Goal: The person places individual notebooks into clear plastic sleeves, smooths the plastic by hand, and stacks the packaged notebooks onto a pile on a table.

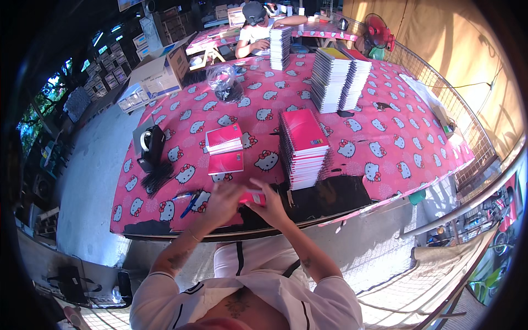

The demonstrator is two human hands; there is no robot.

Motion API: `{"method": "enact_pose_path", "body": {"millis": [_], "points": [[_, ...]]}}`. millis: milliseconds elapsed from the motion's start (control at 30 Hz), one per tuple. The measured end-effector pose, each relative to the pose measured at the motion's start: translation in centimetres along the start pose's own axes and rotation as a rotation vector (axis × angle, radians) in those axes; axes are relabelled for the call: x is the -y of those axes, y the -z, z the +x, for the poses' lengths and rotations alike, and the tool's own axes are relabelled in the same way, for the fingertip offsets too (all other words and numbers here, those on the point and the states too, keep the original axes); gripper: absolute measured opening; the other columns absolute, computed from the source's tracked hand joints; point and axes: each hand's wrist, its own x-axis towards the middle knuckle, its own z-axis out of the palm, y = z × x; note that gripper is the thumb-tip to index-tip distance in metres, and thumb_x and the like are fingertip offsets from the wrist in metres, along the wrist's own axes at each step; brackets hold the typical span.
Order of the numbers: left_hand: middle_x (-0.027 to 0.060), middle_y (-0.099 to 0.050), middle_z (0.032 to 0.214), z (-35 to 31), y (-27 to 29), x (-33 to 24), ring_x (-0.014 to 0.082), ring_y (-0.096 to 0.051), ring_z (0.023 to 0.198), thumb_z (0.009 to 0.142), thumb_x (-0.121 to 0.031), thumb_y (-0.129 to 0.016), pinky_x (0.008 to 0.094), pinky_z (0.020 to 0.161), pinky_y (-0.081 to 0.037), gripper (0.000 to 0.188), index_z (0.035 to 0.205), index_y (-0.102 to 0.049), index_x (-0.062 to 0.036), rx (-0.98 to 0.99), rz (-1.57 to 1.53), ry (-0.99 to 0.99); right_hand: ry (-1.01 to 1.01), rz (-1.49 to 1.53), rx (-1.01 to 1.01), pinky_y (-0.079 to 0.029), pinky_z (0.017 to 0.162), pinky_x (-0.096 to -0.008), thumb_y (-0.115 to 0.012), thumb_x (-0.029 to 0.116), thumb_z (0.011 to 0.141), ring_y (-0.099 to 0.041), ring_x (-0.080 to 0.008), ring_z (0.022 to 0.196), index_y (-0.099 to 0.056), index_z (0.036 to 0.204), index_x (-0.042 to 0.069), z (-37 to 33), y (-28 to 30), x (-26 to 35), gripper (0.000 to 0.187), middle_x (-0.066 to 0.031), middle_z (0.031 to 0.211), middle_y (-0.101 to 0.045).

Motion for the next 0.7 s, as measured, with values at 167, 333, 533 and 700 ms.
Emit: {"method": "enact_pose_path", "body": {"millis": [167, 333, 533, 700], "points": [[0.0254, -0.043, 0.142, -3.4, -3.2, -2.3, 0.0400, -0.043, 0.132, 0.096, -0.019, -0.058, 0.0462, 0.110, -0.034, 0.050, 0.142, -0.044, -0.0026, -0.329, -0.510, 0.515, -0.218, 0.248, 0.014, -0.051, 0.085, -0.0313, -0.075, 0.002, 0.082, -0.067, -0.0220, 0.097, -0.052, 0.132, 0.007, -1.2, -1.6, -2.0, 0.055, -0.0107, 0.101, -0.069], [0.0260, -0.044, 0.142, -7.2, -3.6, 8.7, 0.0412, -0.039, 0.134, 0.097, -0.034, -0.059, 0.0473, 0.112, -0.032, 0.060, 0.146, -0.042, -0.0047, -0.291, -0.140, 0.595, -0.192, 0.247, 0.146, -0.048, 0.089, -0.0268, -0.071, 0.005, 0.088, -0.062, -0.0129, 0.096, -0.067, 0.116, 0.002, -0.6, 0.1, -2.0, 0.028, -0.0078, 0.104, -0.069], [0.0143, -0.060, 0.112, -14.3, 2.6, 23.7, 0.0338, -0.059, 0.096, 0.090, -0.015, -0.061, 0.0453, 0.083, -0.050, 0.026, 0.114, -0.064, -0.0073, -0.145, 0.472, 0.634, -0.269, 0.316, 0.230, -0.049, 0.089, -0.0260, -0.067, 0.006, 0.092, -0.064, -0.0119, 0.097, -0.067, 0.117, 0.001, -0.9, -0.1, -1.2, 0.026, -0.0077, 0.107, -0.072], [0.0177, -0.059, 0.101, -11.4, 2.0, 21.0, 0.0368, -0.062, 0.086, 0.092, -0.006, -0.054, 0.0472, 0.074, -0.051, 0.014, 0.106, -0.056, -0.0036, -0.283, 0.501, 0.532, -0.209, 0.281, 0.229, -0.048, 0.090, -0.0262, -0.067, 0.006, 0.092, -0.062, -0.0107, 0.099, -0.066, 0.120, 0.001, -1.0, -0.5, -1.8, 0.029, -0.0073, 0.108, -0.071]]}}
